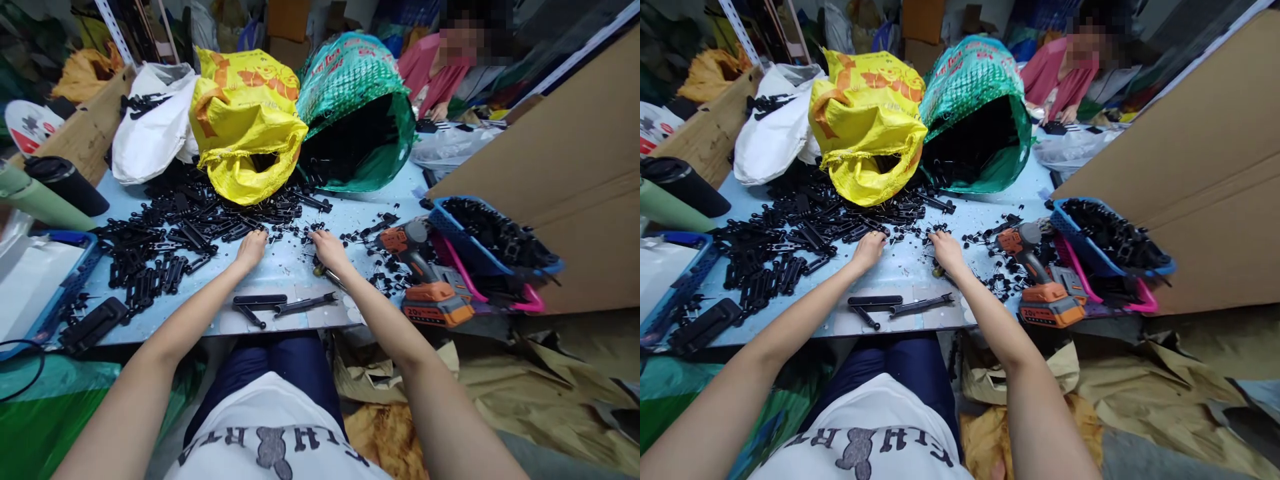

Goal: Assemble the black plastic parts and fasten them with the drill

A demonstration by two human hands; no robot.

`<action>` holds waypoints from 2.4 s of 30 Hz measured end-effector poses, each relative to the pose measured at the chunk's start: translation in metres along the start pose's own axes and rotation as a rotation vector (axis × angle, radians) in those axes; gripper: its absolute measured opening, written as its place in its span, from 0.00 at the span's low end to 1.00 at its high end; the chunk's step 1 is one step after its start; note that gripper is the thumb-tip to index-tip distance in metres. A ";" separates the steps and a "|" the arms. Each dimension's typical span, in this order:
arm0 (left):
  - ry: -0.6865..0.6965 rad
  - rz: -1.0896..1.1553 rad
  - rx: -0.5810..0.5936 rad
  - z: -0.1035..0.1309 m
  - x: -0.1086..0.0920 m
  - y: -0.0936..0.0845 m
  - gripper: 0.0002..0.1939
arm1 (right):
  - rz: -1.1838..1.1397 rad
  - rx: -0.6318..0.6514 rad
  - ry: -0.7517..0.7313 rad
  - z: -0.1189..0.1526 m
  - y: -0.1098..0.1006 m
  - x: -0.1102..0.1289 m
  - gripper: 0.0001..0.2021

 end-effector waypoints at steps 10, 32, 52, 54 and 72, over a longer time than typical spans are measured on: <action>0.041 0.096 -0.001 0.150 0.022 -0.055 0.12 | -0.038 0.014 -0.080 0.019 -0.007 0.016 0.15; 0.341 0.078 -0.074 0.177 0.005 -0.028 0.15 | -0.750 -0.233 -0.377 0.095 -0.045 0.086 0.11; 0.393 -0.220 -0.079 0.172 -0.024 -0.018 0.20 | -0.309 -0.388 -0.600 0.117 -0.015 0.110 0.13; 0.416 -0.210 0.038 0.165 -0.039 -0.001 0.29 | -0.337 -0.404 -0.603 0.120 -0.007 0.106 0.17; 0.620 0.331 -0.126 0.171 -0.099 -0.063 0.26 | -0.744 -0.334 -0.862 0.153 -0.092 0.082 0.28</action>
Point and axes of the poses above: each hand's wrist, its own z-axis away from the middle knuckle, its own y-axis out of the palm, x = y × z, the point moved 7 cm from there along -z, towards the middle knuckle, and after that the axes turned 12 degrees about z, right-handed, at the moved point
